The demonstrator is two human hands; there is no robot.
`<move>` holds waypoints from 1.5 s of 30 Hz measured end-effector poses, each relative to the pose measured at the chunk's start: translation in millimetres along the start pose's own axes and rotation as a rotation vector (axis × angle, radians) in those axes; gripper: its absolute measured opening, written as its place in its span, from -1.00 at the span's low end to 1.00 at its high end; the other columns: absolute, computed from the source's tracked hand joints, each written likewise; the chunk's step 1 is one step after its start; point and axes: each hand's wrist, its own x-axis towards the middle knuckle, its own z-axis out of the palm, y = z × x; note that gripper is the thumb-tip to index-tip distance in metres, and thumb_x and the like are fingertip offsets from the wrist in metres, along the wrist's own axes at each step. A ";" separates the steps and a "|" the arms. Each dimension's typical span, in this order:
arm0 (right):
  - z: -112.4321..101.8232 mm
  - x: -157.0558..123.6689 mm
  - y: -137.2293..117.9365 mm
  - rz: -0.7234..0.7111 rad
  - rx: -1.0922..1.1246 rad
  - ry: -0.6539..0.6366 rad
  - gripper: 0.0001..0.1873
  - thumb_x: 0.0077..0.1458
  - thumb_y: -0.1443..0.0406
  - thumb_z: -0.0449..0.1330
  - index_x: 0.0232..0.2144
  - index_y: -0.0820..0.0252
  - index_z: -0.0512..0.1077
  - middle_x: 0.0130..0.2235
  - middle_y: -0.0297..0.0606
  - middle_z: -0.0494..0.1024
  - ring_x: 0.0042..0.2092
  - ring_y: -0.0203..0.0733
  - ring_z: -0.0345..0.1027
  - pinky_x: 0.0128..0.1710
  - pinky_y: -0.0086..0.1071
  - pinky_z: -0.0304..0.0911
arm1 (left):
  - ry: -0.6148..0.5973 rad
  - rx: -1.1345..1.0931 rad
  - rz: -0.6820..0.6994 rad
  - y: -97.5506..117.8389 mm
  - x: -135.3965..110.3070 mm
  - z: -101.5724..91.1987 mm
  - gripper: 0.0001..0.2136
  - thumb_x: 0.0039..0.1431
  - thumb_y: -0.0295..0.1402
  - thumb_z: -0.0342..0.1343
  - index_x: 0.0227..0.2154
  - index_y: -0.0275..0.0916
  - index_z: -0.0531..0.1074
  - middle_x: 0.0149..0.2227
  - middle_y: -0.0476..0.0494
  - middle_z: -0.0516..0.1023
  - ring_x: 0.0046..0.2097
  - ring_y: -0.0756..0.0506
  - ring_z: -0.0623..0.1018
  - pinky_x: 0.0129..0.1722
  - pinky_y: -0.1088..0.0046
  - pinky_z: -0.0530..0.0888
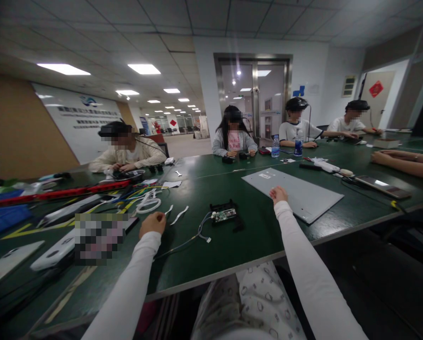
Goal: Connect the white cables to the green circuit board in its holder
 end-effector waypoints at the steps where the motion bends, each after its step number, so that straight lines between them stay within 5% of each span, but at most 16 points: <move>1: 0.5 -0.2 0.1 0.014 0.006 0.014 -0.70 -0.34 0.27 0.12 -0.47 0.14 0.11 -0.65 -0.54 0.20 -0.59 -0.40 0.18 -0.62 -0.50 0.16 | -0.001 0.000 -0.001 0.0 0.1 0.0 -0.77 0.04 -0.26 -0.07 -0.31 -0.19 0.42 -0.21 -0.18 0.45 -0.20 -0.14 0.43 -0.28 0.43 0.34; 6: -0.7 -2.2 -2.8 0.050 0.029 0.079 -0.72 -0.30 0.28 0.07 -0.43 0.11 0.09 -0.57 -0.49 0.22 -0.53 -0.39 0.22 -0.56 -0.47 0.22 | -0.001 -0.010 0.008 -1.4 1.4 1.4 -0.79 0.02 -0.29 -0.05 -0.31 -0.18 0.41 -0.21 -0.17 0.46 -0.20 -0.14 0.44 -0.27 0.43 0.34; 21: -2.4 -10.9 -12.4 0.093 0.048 -0.027 -0.81 -0.24 0.21 0.04 -0.46 0.11 0.21 -0.37 -0.37 0.32 -0.31 -0.30 0.31 -0.48 -0.42 0.23 | -0.009 -0.050 0.044 2.7 -8.5 2.2 -0.82 0.02 -0.33 -0.05 -0.34 -0.17 0.41 -0.24 -0.13 0.46 -0.21 -0.10 0.44 -0.28 0.46 0.34; 26: 21.5 -36.1 -8.5 -0.029 -0.068 -0.198 -0.53 -0.33 0.29 0.19 -0.22 0.07 0.35 -0.15 -0.35 0.38 -0.16 -0.24 0.28 -0.47 -0.51 0.16 | 0.005 -0.067 0.148 14.2 -19.3 3.0 -0.85 0.00 -0.39 -0.03 -0.36 -0.19 0.41 -0.27 -0.12 0.46 -0.20 -0.07 0.43 -0.23 0.49 0.33; 31: 54.7 -87.8 0.0 -0.094 -0.276 -0.572 -0.55 -0.24 0.28 0.18 -0.17 0.13 0.39 -0.13 -0.26 0.42 -0.09 -0.18 0.23 -0.30 -0.41 0.19 | 0.000 -0.261 0.286 27.0 -26.9 9.4 -0.82 -0.02 -0.47 0.00 -0.34 -0.20 0.42 -0.27 -0.09 0.47 -0.21 -0.02 0.44 -0.18 0.51 0.34; 34: 77.2 -126.4 4.4 -0.151 -0.283 -0.789 -0.59 -0.19 0.28 0.15 -0.18 0.13 0.40 -0.07 -0.25 0.39 -0.05 -0.14 0.21 -0.18 -0.30 0.18 | -0.105 -0.578 0.322 34.0 -28.8 11.8 -0.79 -0.01 -0.42 0.02 -0.26 -0.21 0.41 -0.24 -0.08 0.48 -0.21 0.00 0.45 -0.18 0.49 0.37; 39: 106.2 -173.2 12.5 -0.138 -0.206 -0.985 -0.62 -0.17 0.27 0.16 -0.19 0.11 0.41 -0.08 -0.27 0.41 -0.06 -0.15 0.23 -0.04 -0.21 0.10 | -0.469 -1.164 0.215 41.8 -35.7 7.2 -0.62 -0.06 -0.18 0.08 -0.19 -0.30 0.37 -0.14 -0.24 0.44 -0.20 -0.08 0.46 -0.30 0.41 0.42; 45: 114.5 -184.3 25.0 -0.106 -0.215 -1.038 -0.62 -0.17 0.27 0.17 -0.19 0.07 0.41 -0.08 -0.29 0.41 -0.06 -0.15 0.23 0.01 -0.16 0.06 | -0.717 -1.239 0.169 44.8 -45.5 5.3 -0.58 -0.24 -0.22 0.24 -0.30 -0.38 0.43 -0.44 -0.16 0.50 -0.47 0.01 0.45 -0.37 0.39 0.41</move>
